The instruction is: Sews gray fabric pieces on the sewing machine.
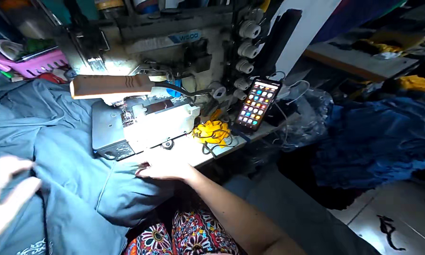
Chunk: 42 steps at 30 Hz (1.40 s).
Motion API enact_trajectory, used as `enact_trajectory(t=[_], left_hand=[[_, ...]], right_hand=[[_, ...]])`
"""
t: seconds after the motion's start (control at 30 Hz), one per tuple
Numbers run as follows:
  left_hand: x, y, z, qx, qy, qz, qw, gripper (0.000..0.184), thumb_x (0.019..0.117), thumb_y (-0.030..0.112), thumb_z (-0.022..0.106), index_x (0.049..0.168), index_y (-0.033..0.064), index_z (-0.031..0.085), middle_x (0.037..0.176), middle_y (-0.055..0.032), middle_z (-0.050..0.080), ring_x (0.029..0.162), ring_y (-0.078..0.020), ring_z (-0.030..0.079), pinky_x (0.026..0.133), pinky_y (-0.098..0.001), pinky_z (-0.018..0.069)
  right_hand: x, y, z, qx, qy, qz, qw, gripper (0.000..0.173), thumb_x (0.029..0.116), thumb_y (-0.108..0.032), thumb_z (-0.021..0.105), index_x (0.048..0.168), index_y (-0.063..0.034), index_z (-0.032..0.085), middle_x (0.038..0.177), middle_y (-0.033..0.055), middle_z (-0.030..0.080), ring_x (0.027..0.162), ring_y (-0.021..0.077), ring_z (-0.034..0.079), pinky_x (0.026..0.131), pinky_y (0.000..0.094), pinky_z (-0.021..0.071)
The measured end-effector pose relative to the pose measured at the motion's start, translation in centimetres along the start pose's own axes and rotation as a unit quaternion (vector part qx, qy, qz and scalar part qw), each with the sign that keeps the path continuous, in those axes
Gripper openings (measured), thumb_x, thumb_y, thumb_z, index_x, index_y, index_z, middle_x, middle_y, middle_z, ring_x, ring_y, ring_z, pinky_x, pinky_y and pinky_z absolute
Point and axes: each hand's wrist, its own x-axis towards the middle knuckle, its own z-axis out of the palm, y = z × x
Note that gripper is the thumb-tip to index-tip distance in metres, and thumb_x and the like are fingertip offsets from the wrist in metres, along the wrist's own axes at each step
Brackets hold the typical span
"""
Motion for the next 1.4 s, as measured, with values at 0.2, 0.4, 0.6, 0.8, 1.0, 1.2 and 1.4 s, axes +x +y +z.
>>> enact_trajectory(t=[0.2,0.4,0.6,0.8,1.0,1.2,1.4], left_hand=[[-4.1,-2.4,4.5,-0.034,0.028,0.042,0.998,0.042,0.103,0.024,0.054,0.13,-0.0081,0.062,0.133,-0.0307,0.061,0.13,-0.0448,0.055,0.112,-0.0581,0.0387],[-9.9,8.1,9.9,-0.22,-0.066,0.051,0.972,0.073,0.0901,0.041,0.075,0.129,-0.0175,0.056,0.121,-0.0294,0.066,0.113,-0.0283,0.067,0.1,-0.0442,0.053],[-11.2,7.2,9.2,-0.44,-0.063,0.011,0.896,0.014,0.095,-0.001,0.063,0.108,0.003,0.069,0.098,0.013,0.075,0.091,0.0069,0.068,0.086,-0.0193,0.0588],[-11.2,8.9,9.4,-0.578,-0.017,-0.067,0.813,0.032,0.0894,-0.006,0.069,0.111,0.0173,0.064,0.098,0.0153,0.077,0.091,0.0004,0.072,0.085,-0.0231,0.0613],[-9.7,6.3,8.6,-0.35,0.118,0.04,0.929,0.02,0.0882,0.002,0.072,0.102,-0.0015,0.058,0.095,0.0102,0.065,0.091,0.0091,0.062,0.085,-0.0155,0.0551],[-10.4,9.4,7.9,-0.374,0.034,0.131,0.917,0.007,0.0957,0.012,0.072,0.102,0.0092,0.069,0.095,0.0105,0.07,0.089,0.009,0.063,0.081,-0.0134,0.0554],[-9.3,9.2,7.8,-0.627,0.031,0.008,0.778,0.016,0.1019,0.026,0.062,0.104,0.0301,0.077,0.099,0.0148,0.075,0.089,0.0031,0.07,0.08,-0.0159,0.0584]], right_hand=[[-2.7,-0.6,-0.8,0.257,0.0,0.025,0.966,0.023,0.1048,-0.021,0.058,0.105,0.0002,0.067,0.084,0.0039,0.061,0.076,0.0059,0.054,0.072,0.0262,0.0468],[-3.9,-5.9,2.9,0.472,0.034,-0.004,0.881,0.021,0.104,-0.024,0.055,0.104,-0.0051,0.063,0.067,-0.0043,0.054,0.05,0.0012,0.047,0.047,0.018,0.0424],[-7.1,-6.1,2.6,0.411,0.08,-0.117,0.901,0.024,0.1043,-0.008,0.051,0.115,0.0058,0.067,0.1,0.0064,0.07,0.085,-0.0006,0.061,0.078,0.0175,0.0502],[-8.9,-7.4,4.3,0.264,0.16,-0.211,0.927,0.032,0.0925,-0.008,0.072,0.117,0.0111,0.066,0.106,0.0221,0.069,0.096,0.0243,0.067,0.085,0.0338,0.0552],[-9.6,-5.4,2.8,0.206,0.195,-0.115,0.952,0.015,0.0948,-0.005,0.061,0.103,0.004,0.071,0.096,0.0142,0.07,0.087,0.0164,0.067,0.079,0.0289,0.0551],[-8.6,-7.5,3.3,0.067,0.263,-0.144,0.952,0.053,0.0806,-0.018,0.081,0.132,-0.0102,0.068,0.11,0.0135,0.065,0.089,0.0215,0.068,0.067,0.037,0.0584],[-6.7,-3.4,3.6,0.205,0.286,-0.04,0.935,0.032,0.0825,0.005,0.066,0.113,-0.0052,0.069,0.097,0.0063,0.071,0.083,0.0138,0.068,0.072,0.0346,0.0587]])
